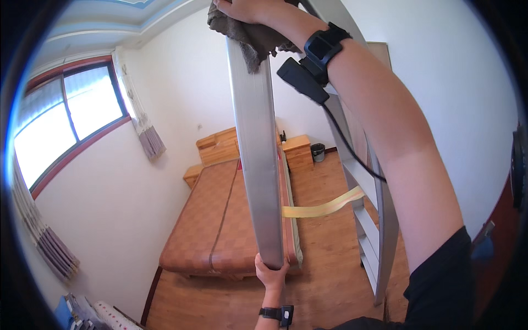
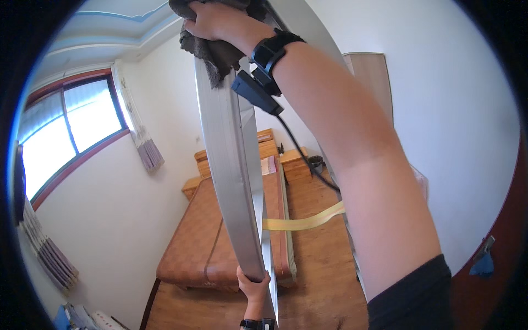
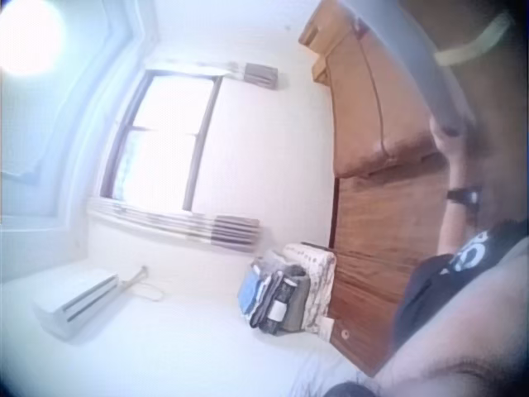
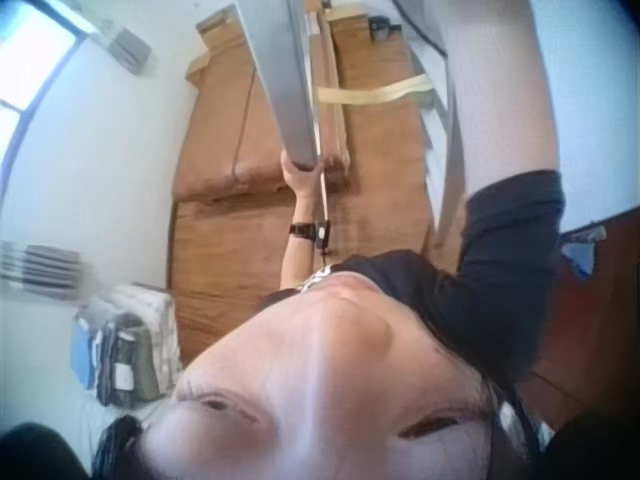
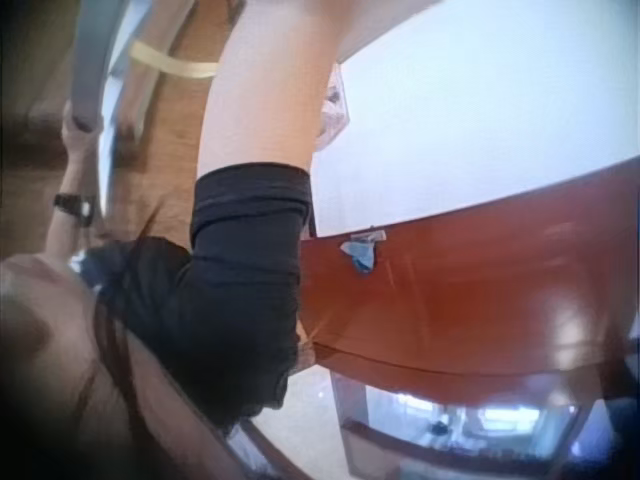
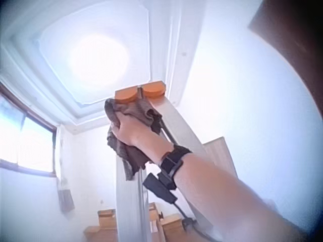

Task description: The person wipes the underside of a wooden desk with a cloth, then moves to wipe the rungs and side rails of a metal ladder. The person uses a cloth throughout and handles the ladder by moving it slightly while cleaning.

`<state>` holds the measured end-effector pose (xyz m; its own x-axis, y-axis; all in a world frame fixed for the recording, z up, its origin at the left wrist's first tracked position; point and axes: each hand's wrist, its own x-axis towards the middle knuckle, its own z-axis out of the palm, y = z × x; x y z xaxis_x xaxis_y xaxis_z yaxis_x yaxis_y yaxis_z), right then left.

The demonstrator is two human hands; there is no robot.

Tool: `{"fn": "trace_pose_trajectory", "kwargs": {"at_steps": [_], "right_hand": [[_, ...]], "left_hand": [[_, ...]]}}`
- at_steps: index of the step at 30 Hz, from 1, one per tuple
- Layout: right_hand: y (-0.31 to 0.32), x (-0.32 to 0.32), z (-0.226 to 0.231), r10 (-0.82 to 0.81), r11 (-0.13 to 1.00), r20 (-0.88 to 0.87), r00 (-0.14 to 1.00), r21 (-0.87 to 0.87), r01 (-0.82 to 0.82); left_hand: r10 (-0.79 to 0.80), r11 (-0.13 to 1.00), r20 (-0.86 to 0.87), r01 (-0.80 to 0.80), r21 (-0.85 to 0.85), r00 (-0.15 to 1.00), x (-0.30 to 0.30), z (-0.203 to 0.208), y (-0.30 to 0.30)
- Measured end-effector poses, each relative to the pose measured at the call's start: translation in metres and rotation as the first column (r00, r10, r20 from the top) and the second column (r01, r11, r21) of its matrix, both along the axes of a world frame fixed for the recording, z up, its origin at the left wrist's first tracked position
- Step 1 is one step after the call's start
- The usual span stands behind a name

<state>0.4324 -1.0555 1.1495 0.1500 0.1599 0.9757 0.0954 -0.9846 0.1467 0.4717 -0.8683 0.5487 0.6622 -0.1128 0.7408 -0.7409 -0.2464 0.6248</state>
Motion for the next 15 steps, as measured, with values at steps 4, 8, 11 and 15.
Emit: {"fn": "trace_pose_trajectory", "kwargs": {"at_steps": [4, 8, 11, 15], "right_hand": [[0.016, 0.01, -0.038, -0.06, 0.992, -0.061, 0.996, 0.107, 0.066], [0.027, 0.008, -0.111, 0.003, 0.99, -0.157, 0.988, 0.137, 0.019], [0.03, 0.001, -0.154, 0.269, 0.961, -0.186, 0.945, 0.118, -0.25], [0.04, 0.001, -0.179, 0.335, 0.942, -0.237, 0.912, 0.103, -0.319]], "left_hand": [[-0.001, 1.0, -0.073, 0.0, -0.012, 0.997, -0.002, 0.005, -0.002], [-0.011, 1.0, -0.089, 0.01, -0.006, 0.996, -0.003, 0.011, 0.005], [-0.083, 0.996, -0.172, 0.088, 0.021, 0.982, -0.01, 0.013, 0.006], [-0.38, 0.882, 0.066, 0.382, -0.274, 0.923, 0.015, 0.04, 0.009]]}}
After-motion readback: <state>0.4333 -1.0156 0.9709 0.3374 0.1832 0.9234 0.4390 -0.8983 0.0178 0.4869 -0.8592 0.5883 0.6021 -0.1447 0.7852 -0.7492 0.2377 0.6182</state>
